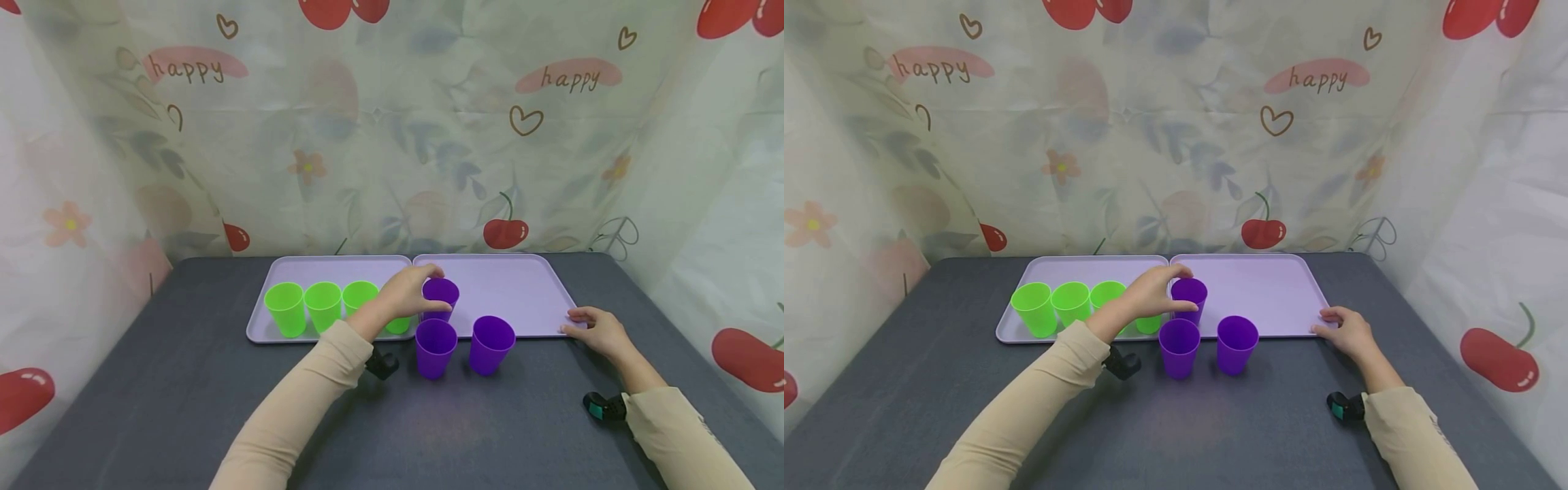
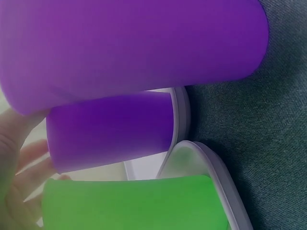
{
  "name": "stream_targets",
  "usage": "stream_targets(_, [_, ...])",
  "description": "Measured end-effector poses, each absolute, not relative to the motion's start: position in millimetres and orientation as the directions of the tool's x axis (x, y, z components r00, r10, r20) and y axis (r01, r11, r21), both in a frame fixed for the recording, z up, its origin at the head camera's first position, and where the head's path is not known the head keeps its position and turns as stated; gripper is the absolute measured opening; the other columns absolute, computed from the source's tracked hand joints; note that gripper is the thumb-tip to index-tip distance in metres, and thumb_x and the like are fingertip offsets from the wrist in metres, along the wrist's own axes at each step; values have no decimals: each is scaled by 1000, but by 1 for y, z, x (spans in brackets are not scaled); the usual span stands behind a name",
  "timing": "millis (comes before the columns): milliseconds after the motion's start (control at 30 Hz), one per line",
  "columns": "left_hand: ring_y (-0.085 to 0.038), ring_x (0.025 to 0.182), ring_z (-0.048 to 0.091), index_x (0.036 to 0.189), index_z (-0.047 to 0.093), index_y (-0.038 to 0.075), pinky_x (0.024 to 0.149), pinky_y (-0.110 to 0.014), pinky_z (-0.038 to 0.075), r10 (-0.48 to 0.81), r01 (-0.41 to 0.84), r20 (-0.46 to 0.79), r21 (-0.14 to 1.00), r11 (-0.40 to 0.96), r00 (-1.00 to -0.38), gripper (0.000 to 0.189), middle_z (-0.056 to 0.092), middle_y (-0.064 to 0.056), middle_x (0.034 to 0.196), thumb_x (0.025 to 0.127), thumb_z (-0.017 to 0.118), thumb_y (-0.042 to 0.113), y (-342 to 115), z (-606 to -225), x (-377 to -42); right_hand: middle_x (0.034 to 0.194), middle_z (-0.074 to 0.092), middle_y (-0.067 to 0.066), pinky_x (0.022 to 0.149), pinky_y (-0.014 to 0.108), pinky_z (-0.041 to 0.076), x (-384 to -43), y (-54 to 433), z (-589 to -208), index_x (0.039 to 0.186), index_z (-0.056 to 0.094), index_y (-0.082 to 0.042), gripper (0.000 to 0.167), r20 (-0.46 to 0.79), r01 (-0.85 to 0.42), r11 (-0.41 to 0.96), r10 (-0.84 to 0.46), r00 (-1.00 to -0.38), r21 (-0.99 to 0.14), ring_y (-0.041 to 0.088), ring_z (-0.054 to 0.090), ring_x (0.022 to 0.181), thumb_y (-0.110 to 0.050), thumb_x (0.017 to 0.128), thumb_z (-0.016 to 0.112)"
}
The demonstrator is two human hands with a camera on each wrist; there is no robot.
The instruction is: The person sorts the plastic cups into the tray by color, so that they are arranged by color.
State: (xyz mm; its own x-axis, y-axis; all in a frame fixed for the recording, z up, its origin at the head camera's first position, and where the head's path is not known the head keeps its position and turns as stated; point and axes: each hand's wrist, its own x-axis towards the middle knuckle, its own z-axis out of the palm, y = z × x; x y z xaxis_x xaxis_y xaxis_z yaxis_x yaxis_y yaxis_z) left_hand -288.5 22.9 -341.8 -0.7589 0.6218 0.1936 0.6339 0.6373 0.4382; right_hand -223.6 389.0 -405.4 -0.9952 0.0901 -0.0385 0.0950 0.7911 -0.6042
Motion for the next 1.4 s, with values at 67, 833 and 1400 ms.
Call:
stream_targets(67, [-22,115,58,120,57,8,99,-34,46,615,625,187,439,646,-766,56,64,-7,121,76,74,39,23,-342,-288,120,56,31,84,51,46,-224,391,-407,120,52,9,66,-36,93,787,89,-995,-610,44,51,106,-42,81,69])
stream_targets(833, [-23,119,55,123,56,9,103,-35,43,617,647,245,475,596,-748,55,62,-7,124,79,72,39,9,-329,-277,127,50,34,89,55,44,-220,382,-400,124,48,12,55,-65,117,795,98,-993,-595,47,48,111,-27,88,63])
stream_targets(1400, [-25,115,57,120,59,7,101,-37,45,612,672,312,507,540,-727,49,63,-9,119,80,73,32,-22,-327,-260,126,50,34,91,56,43,-220,382,-401,123,48,13,56,-62,118,798,100,-993,-591,48,48,111,-28,88,63])
